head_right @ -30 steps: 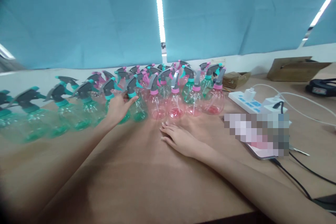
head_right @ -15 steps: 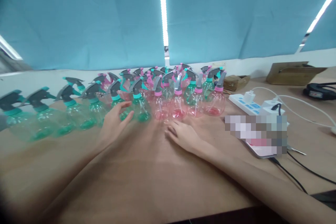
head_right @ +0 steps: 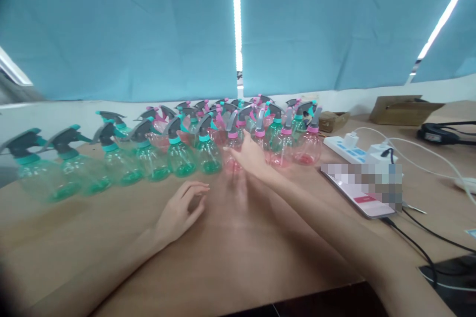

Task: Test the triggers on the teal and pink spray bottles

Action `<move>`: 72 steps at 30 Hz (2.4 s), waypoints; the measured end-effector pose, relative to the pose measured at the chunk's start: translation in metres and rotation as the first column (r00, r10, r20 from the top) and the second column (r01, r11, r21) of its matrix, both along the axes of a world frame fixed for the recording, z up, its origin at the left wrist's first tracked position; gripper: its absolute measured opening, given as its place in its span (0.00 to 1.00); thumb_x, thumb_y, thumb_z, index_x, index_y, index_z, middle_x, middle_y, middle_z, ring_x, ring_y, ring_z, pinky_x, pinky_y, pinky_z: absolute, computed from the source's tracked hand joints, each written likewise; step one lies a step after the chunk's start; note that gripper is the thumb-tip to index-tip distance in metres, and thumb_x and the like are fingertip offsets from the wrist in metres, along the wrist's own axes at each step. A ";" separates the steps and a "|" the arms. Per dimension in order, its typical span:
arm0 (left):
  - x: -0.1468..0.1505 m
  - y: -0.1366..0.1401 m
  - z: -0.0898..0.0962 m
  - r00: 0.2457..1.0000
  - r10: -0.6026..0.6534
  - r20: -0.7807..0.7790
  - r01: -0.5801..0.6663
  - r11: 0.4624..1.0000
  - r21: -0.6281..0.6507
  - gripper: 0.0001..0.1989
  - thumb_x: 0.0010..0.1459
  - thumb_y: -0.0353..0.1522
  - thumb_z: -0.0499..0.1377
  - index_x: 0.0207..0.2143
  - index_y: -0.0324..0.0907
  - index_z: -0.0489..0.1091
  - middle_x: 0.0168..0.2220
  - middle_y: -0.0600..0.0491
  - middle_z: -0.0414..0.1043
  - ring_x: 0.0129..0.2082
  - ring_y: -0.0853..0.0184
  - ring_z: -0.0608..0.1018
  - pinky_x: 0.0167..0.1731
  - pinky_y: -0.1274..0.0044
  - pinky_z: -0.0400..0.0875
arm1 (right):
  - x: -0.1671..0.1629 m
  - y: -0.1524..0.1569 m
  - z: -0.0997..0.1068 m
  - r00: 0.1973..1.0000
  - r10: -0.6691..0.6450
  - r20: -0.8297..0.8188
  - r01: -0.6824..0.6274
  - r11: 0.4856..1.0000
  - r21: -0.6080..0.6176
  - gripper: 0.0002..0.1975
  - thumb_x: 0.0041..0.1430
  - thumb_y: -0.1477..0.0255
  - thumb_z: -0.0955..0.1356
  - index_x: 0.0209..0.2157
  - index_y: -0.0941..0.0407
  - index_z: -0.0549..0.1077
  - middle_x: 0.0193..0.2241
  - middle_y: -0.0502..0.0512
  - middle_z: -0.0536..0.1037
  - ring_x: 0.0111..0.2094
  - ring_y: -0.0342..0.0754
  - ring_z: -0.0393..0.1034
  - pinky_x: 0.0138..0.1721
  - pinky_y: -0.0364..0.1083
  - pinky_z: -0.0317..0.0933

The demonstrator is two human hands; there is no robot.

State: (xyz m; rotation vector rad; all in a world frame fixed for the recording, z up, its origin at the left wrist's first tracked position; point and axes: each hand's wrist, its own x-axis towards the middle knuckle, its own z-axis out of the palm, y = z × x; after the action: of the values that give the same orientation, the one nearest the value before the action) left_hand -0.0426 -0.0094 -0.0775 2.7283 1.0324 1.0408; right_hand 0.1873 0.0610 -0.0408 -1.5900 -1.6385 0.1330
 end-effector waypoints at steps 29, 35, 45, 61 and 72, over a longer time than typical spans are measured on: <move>0.010 -0.012 0.033 0.953 0.129 0.274 -0.025 0.936 -0.352 0.15 0.59 0.37 0.56 0.47 0.43 0.63 0.49 0.47 0.69 0.48 0.59 0.75 0.43 0.67 0.75 | -0.012 -0.087 -0.011 0.926 0.093 0.366 -0.158 0.975 0.153 0.38 0.50 0.38 0.60 0.41 0.60 0.70 0.31 0.61 0.76 0.30 0.57 0.73 0.25 0.49 0.60; 0.025 -0.021 0.070 0.941 0.017 0.337 0.121 0.914 -0.386 0.27 0.56 0.39 0.60 0.57 0.46 0.59 0.59 0.47 0.62 0.57 0.57 0.68 0.56 0.62 0.65 | -0.035 -0.113 -0.010 0.909 0.149 0.389 -0.244 0.947 0.208 0.38 0.48 0.37 0.59 0.38 0.59 0.71 0.30 0.61 0.75 0.31 0.56 0.72 0.29 0.50 0.62; 0.046 -0.024 0.082 0.874 -0.013 0.486 0.253 0.866 -0.431 0.16 0.59 0.35 0.58 0.50 0.44 0.65 0.48 0.49 0.73 0.46 0.61 0.76 0.49 0.67 0.70 | -0.062 -0.133 -0.015 0.924 0.233 0.303 -0.294 0.940 0.175 0.38 0.50 0.38 0.60 0.47 0.56 0.67 0.39 0.64 0.75 0.40 0.61 0.70 0.38 0.57 0.65; 0.049 -0.017 0.075 0.868 0.033 0.495 0.241 0.844 -0.479 0.20 0.53 0.29 0.54 0.50 0.48 0.66 0.30 0.58 0.69 0.27 0.68 0.71 0.34 0.74 0.68 | 0.018 -0.106 -0.029 0.764 0.609 0.211 -0.588 0.793 -0.158 0.25 0.64 0.56 0.62 0.56 0.55 0.65 0.55 0.62 0.71 0.56 0.56 0.64 0.54 0.58 0.61; 0.065 0.003 0.068 0.886 0.004 0.464 0.236 0.858 -0.457 0.09 0.53 0.30 0.54 0.37 0.47 0.69 0.21 0.59 0.63 0.22 0.68 0.68 0.27 0.74 0.67 | 0.050 -0.060 -0.065 0.807 0.528 0.264 -0.503 0.849 -0.160 0.17 0.66 0.66 0.60 0.51 0.53 0.73 0.54 0.58 0.73 0.57 0.54 0.64 0.56 0.58 0.60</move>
State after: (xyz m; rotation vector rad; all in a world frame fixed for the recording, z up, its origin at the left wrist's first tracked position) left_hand 0.0229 -0.0064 -0.0093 1.9749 0.8797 1.1149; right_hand 0.2371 0.0009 -0.1057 -1.2191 -2.3125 0.2561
